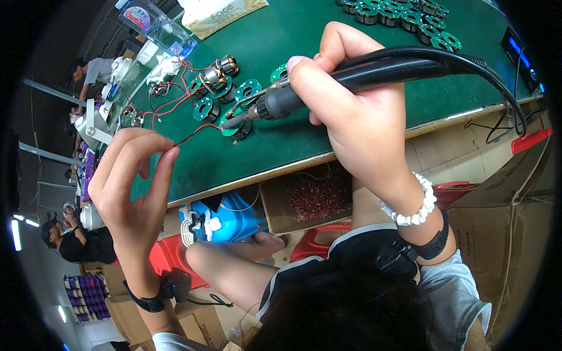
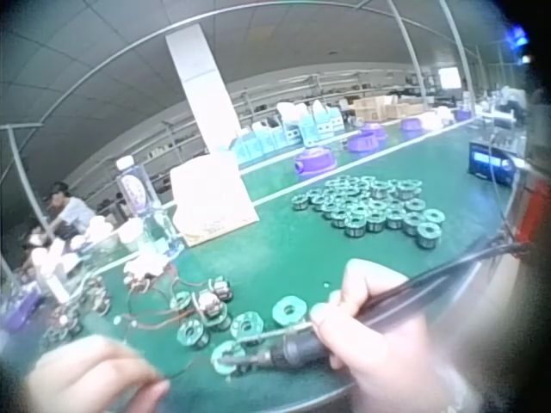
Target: The person is soldering red and black wires onto small circular circuit boards at a workbench.
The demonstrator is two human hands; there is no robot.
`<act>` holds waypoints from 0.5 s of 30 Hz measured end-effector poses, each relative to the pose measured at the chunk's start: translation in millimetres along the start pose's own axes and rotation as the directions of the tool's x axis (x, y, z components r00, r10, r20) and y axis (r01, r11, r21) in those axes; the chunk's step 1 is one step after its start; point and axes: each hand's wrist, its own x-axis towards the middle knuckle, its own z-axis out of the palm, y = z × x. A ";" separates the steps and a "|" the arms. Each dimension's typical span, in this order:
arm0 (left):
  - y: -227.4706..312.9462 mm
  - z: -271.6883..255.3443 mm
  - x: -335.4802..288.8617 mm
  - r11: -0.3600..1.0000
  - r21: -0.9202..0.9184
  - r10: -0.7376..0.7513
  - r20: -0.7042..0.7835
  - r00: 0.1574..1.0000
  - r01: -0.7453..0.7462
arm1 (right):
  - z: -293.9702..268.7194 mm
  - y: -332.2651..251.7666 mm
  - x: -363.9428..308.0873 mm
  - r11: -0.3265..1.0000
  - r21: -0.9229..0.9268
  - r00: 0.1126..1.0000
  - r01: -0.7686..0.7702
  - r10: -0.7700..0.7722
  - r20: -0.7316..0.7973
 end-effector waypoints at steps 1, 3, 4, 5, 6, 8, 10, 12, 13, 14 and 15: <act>-0.7 1.9 0.2 1.000 0.001 0.001 0.001 1.000 -0.001 | -0.9 1.1 0.5 1.000 -0.004 1.000 0.000 0.000 -0.004; -2.3 5.6 0.7 1.000 -0.003 0.004 0.002 1.000 -0.004 | -2.6 3.6 1.5 1.000 0.001 1.000 0.003 -0.003 -0.009; -0.2 1.0 -0.3 1.000 0.012 -0.002 0.006 1.000 0.002 | -0.8 1.5 0.8 1.000 0.012 1.000 0.003 -0.003 -0.001; 1.8 -3.3 -1.2 1.000 0.026 -0.007 0.009 1.000 0.007 | 1.1 -0.8 -0.1 1.000 0.015 1.000 0.000 0.000 0.013; 0.7 -1.1 -1.0 1.000 0.020 -0.005 0.008 1.000 0.005 | 0.4 0.1 0.1 1.000 0.002 1.000 -0.002 0.002 0.016; -1.5 3.6 -0.4 1.000 0.008 -0.004 0.003 1.000 0.004 | -2.4 4.8 0.5 1.000 -0.024 1.000 0.015 -0.014 0.025; -0.3 1.5 -0.7 1.000 0.013 -0.009 0.007 1.000 0.009 | -1.8 4.6 0.0 0.999 -0.034 0.999 0.032 -0.031 0.045; 2.0 -2.4 -1.5 1.000 0.024 -0.016 0.012 1.000 0.016 | 0.5 2.1 -0.7 0.999 -0.025 0.999 0.025 -0.024 0.040; 2.0 -2.4 -1.7 1.000 0.023 -0.019 0.013 1.000 0.018 | 0.6 2.3 -0.7 0.999 -0.025 0.999 0.025 -0.024 0.040; 2.1 -2.7 -2.0 1.000 0.023 -0.021 0.014 1.000 0.021 | 0.8 2.6 -0.7 0.999 -0.019 0.998 0.033 -0.032 0.046; 1.6 -1.6 -1.7 1.000 0.019 -0.020 0.014 1.000 0.019 | 0.0 3.2 -0.3 0.999 -0.016 0.998 0.040 -0.039 0.049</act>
